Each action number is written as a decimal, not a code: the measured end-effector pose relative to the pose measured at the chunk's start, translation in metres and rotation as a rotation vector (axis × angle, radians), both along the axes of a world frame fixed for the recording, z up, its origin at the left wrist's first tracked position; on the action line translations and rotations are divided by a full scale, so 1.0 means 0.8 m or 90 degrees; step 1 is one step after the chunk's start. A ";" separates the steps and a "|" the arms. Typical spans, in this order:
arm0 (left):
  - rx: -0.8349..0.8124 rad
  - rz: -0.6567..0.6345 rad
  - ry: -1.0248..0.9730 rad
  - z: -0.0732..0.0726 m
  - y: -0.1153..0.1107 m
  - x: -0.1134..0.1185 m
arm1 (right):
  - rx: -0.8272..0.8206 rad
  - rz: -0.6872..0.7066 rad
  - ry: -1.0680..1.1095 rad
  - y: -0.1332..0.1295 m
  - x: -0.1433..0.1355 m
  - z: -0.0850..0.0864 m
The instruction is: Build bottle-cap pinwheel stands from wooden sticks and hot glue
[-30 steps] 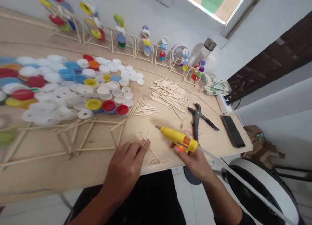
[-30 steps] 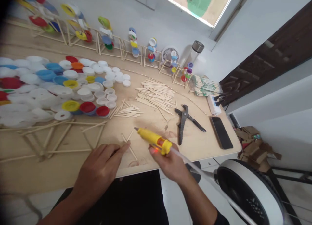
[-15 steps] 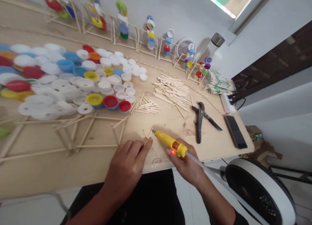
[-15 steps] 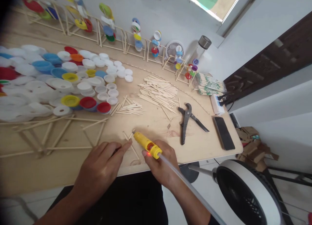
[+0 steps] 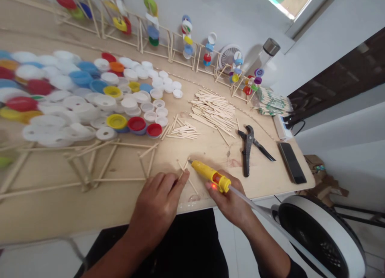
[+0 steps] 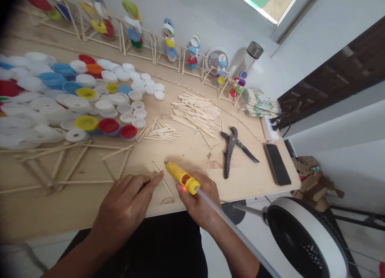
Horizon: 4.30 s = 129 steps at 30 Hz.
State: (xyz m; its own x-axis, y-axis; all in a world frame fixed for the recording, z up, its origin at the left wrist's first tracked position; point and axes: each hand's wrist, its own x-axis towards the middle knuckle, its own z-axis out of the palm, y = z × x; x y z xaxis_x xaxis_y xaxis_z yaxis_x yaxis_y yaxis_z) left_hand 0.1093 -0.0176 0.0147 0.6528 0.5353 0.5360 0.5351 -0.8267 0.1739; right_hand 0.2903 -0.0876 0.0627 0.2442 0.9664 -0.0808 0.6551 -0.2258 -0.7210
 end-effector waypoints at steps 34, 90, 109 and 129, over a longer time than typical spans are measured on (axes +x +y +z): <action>-0.006 0.008 -0.006 -0.003 0.000 -0.001 | -0.029 -0.008 -0.012 -0.002 0.002 0.005; 0.041 -0.007 -0.010 -0.001 0.000 0.002 | 0.122 0.072 -0.626 -0.024 0.229 -0.020; 0.014 0.006 -0.006 -0.001 -0.002 0.001 | 0.127 0.060 -0.289 0.001 -0.049 -0.015; -0.003 0.011 -0.014 -0.004 -0.002 0.002 | 0.133 -0.008 -0.396 0.001 -0.033 -0.035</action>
